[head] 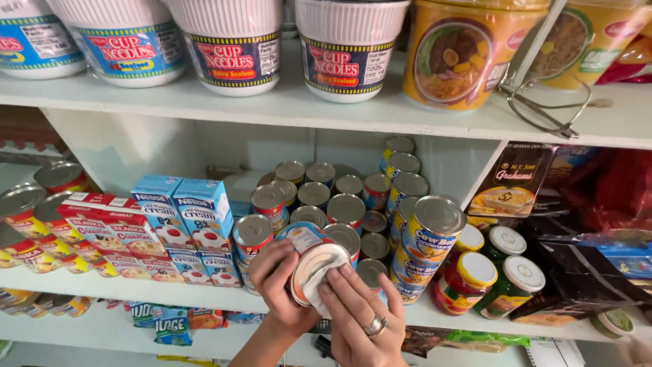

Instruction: Wiping the tops of various canned goods with a cloth to clean them while they are on a storage shelf.

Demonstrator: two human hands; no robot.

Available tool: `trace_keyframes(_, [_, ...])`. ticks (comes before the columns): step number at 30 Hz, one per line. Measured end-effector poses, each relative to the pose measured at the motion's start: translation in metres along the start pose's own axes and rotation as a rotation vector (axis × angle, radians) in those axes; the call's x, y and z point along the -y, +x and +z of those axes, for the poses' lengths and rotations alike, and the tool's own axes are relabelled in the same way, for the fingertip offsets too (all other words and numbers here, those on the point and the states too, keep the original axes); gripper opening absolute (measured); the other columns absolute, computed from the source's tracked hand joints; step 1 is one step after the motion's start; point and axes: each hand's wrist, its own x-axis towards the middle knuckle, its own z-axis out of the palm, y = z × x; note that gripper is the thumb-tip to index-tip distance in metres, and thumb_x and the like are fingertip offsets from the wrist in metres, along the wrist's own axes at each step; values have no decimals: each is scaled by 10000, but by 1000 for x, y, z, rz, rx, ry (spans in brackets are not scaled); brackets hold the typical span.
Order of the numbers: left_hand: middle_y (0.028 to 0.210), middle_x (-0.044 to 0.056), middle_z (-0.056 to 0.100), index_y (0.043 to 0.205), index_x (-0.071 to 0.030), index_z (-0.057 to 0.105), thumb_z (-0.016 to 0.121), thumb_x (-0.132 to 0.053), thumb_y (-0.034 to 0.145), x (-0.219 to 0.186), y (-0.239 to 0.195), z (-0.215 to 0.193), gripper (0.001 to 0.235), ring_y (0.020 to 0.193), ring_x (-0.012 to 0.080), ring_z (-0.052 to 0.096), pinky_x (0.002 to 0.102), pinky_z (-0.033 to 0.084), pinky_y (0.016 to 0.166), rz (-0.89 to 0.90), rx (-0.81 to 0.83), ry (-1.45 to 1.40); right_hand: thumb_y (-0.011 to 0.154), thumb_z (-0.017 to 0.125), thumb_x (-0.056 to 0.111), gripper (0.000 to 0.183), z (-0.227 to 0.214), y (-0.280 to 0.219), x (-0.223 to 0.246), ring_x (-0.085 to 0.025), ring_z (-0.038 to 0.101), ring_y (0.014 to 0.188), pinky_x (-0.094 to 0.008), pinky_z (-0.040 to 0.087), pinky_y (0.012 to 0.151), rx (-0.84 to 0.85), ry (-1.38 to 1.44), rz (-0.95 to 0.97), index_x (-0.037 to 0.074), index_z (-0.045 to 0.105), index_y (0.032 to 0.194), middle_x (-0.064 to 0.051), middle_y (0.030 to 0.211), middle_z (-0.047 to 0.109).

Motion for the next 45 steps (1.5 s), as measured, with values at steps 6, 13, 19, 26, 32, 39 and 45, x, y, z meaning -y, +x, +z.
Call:
trace_keyframes(6, [1233,131,533,1258,-62,520,578,-309,1028,-2,-9,4,343,1157,294,612,512,549,1097,35,55,-1,1036,380,62,410,2,18,0,-228,751,1149,-417,442,1100,18,-42,-33,113,774,1134,-83,1217,751])
trace_keyframes(13, [1224,140,552,1253,-29,548,439,-252,1066,0,-10,-1,311,1165,309,621,548,526,1147,36,109,-45,975,577,107,235,5,21,7,-159,795,971,-332,578,926,-83,52,48,212,771,893,23,1005,779])
trace_keyframes(19, [1226,133,551,1293,-45,544,580,-496,1005,-2,-2,2,536,1170,303,621,515,550,1093,18,91,-70,926,659,141,147,-6,31,-4,-181,655,757,-296,522,672,-111,43,15,118,795,878,-26,924,701])
trace_keyframes(26, [1250,120,528,1312,-63,517,761,-453,911,-8,2,8,610,1188,294,609,511,553,1089,5,95,-75,991,536,72,242,-17,46,-20,-260,630,835,-387,505,741,20,-5,-24,55,766,1064,-85,1043,661])
trace_keyframes(32, [1217,150,568,1245,17,574,514,-535,1037,-6,-6,4,593,1141,336,623,494,572,1045,89,130,-44,983,586,63,187,-11,38,-9,-266,660,828,-363,583,755,28,83,-61,-3,741,1064,-123,1058,660])
trace_keyframes(39, [1244,154,581,1275,13,575,460,-311,1076,1,-12,5,397,1180,338,631,479,576,1044,41,137,-56,1007,584,59,186,-15,37,-12,-282,656,850,-372,543,717,194,250,-125,-25,717,1106,-115,1075,627])
trace_keyframes(45, [1214,166,573,1243,31,563,618,-339,996,0,-21,9,448,1138,348,636,494,609,1022,50,106,-87,993,610,71,167,-11,46,-22,-271,680,836,-370,559,708,57,86,-152,-31,730,1050,-136,1065,661])
